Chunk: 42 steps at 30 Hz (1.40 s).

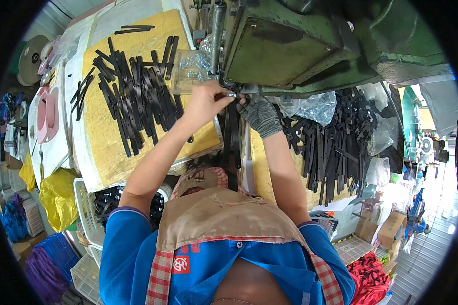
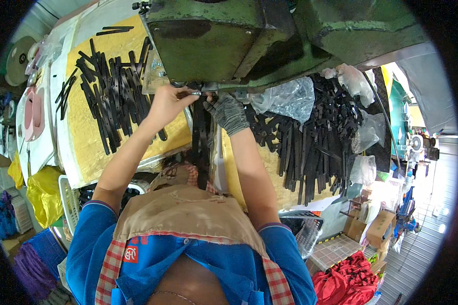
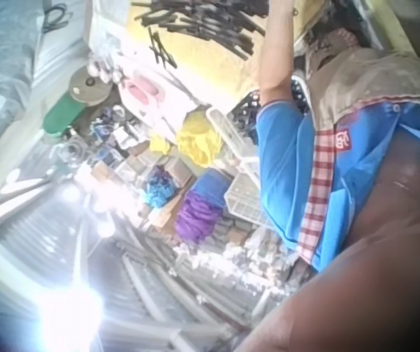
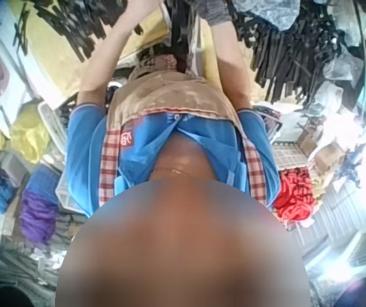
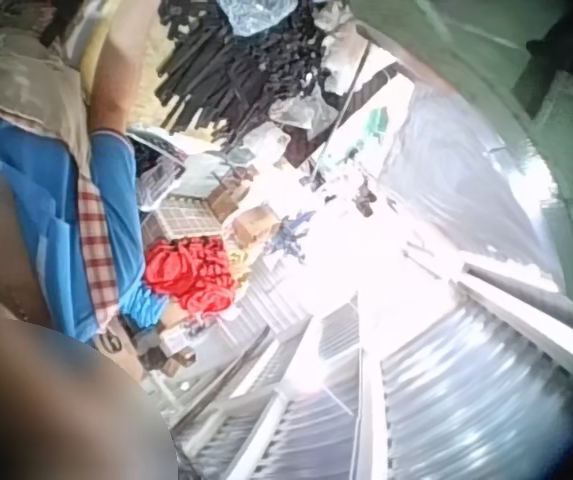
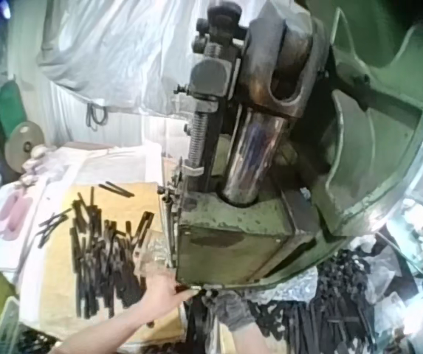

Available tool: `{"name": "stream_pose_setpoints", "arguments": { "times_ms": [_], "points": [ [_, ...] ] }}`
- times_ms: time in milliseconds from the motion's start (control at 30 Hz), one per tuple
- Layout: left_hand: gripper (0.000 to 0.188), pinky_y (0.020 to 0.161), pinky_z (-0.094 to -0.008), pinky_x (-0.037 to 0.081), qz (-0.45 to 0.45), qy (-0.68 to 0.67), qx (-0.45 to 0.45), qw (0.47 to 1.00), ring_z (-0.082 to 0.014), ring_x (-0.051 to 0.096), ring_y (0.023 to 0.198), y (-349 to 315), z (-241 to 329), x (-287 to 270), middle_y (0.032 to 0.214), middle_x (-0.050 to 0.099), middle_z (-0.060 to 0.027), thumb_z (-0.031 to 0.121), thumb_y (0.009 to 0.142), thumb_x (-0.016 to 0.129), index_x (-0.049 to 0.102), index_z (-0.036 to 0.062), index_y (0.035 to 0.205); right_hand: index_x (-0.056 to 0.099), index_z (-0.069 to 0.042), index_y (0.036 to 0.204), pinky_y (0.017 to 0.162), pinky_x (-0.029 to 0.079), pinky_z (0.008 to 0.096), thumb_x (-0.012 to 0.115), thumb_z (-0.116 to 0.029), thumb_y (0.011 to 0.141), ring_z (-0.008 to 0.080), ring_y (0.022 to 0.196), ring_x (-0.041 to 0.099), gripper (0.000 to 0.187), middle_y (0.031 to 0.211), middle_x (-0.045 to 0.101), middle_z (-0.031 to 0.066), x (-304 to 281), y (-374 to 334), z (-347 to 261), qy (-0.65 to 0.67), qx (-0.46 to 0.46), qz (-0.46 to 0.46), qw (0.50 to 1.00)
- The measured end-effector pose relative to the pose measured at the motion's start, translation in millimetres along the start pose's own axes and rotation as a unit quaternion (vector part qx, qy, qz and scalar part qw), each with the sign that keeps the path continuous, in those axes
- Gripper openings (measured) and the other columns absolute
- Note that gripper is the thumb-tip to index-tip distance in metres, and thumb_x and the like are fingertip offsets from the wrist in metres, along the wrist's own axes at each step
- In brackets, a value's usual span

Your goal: The person repeatedly picks up black plastic buckle parts and metal rivets, inserts them into a press machine, and presses them together. The person then removes the assembled buckles and places them into a white basket.

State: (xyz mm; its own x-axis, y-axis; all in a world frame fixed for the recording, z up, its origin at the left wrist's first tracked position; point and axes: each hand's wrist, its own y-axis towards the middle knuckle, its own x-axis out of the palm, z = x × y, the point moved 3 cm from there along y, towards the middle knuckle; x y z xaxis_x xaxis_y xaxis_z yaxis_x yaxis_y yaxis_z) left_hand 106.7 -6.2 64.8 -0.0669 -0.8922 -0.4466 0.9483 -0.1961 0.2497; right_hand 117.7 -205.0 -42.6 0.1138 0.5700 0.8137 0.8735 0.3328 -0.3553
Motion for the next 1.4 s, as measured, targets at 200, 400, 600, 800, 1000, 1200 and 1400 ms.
{"name": "stream_pose_setpoints", "arguments": {
  "times_ms": [200, 400, 600, 800, 1000, 1200, 1400],
  "points": [
    [0.023, 0.058, -0.0321, 0.044, 0.071, 0.036, 0.027, 0.996, -0.0242, 0.054, 0.062, -3, -14, 23, 0.072, 0.055, -0.0116, 0.014, 0.075, 0.08, 0.069, 0.0, 0.09, 0.061, -0.009, 0.11, 0.079, 0.053, 0.0389, 0.052, -0.027, 0.098, 0.0216, 0.081, 0.056, 0.024, 0.095, 0.064, 0.0088, -1, 5, -5, -0.04, -0.01, 0.019, 0.999],
    [0.034, 0.064, -0.0255, 0.041, 0.066, -0.27, -0.143, 0.95, -0.0064, 0.047, 0.074, -81, -55, 63, 0.079, 0.051, 0.0009, 0.019, 0.087, 0.073, 0.059, -0.0006, 0.111, 0.059, -0.01, 0.107, 0.073, 0.049, 0.037, 0.049, -0.029, 0.098, 0.0204, 0.078, 0.053, 0.024, 0.09, 0.061, 0.0075, -16, 15, 2, -0.054, -0.035, 0.05, 0.997],
    [0.033, 0.054, -0.0274, 0.043, -0.142, -0.471, -0.319, 0.81, -0.0112, 0.051, 0.055, -111, -56, 90, 0.063, 0.055, -0.0023, 0.028, 0.101, 0.055, 0.065, -0.0034, 0.099, 0.057, -0.007, 0.103, 0.056, 0.048, 0.0341, 0.049, -0.019, 0.099, 0.0234, 0.073, 0.059, 0.015, 0.09, 0.062, 0.0116, -13, 19, 5, -0.005, -0.06, 0.073, 0.995],
    [0.034, 0.045, -0.0257, 0.039, -0.131, -0.454, -0.343, 0.812, -0.0105, 0.047, 0.046, -103, -40, 86, 0.057, 0.052, -0.0012, 0.028, 0.101, 0.054, 0.066, -0.0035, 0.102, 0.059, -0.008, 0.105, 0.071, 0.048, 0.0354, 0.048, -0.031, 0.099, 0.0196, 0.075, 0.054, 0.026, 0.088, 0.06, 0.0078, -16, 2, 2, -0.061, -0.031, 0.047, 0.997],
    [0.034, 0.053, -0.0235, 0.041, -0.109, -0.439, -0.306, 0.838, -0.0079, 0.05, 0.055, -99, -13, 68, 0.063, 0.057, -0.0003, 0.027, 0.101, 0.053, 0.068, -0.0019, 0.11, 0.062, -0.004, 0.116, 0.07, 0.051, 0.0348, 0.057, -0.026, 0.099, 0.0155, 0.077, 0.058, 0.028, 0.093, 0.064, 0.0055, -33, -28, -10, -0.331, -0.195, 0.06, 0.921],
    [0.039, 0.07, -0.0262, 0.044, 0.356, -0.409, -0.204, 0.815, -0.0114, 0.053, 0.074, -155, 3, 5, 0.086, 0.061, -0.004, 0.031, 0.104, 0.045, 0.062, -0.0016, 0.118, 0.068, -0.004, 0.108, 0.088, 0.05, 0.0437, 0.064, -0.025, 0.087, 0.0349, 0.093, 0.064, 0.03, 0.096, 0.069, 0.0174, -16, -40, -53, -0.801, -0.276, 0.207, 0.489],
    [0.025, 0.076, -0.0287, 0.044, 0.217, -0.104, -0.095, 0.966, -0.0178, 0.052, 0.077, -127, -46, -3, 0.095, 0.054, -0.0085, 0.014, 0.095, 0.058, 0.058, 0.0002, 0.116, 0.068, -0.01, 0.112, 0.106, 0.036, 0.0516, 0.061, -0.041, 0.083, 0.0389, 0.118, 0.054, 0.044, 0.121, 0.063, 0.0184, -30, 3, -46, -0.915, -0.127, 0.2, 0.326]
  ]
}}
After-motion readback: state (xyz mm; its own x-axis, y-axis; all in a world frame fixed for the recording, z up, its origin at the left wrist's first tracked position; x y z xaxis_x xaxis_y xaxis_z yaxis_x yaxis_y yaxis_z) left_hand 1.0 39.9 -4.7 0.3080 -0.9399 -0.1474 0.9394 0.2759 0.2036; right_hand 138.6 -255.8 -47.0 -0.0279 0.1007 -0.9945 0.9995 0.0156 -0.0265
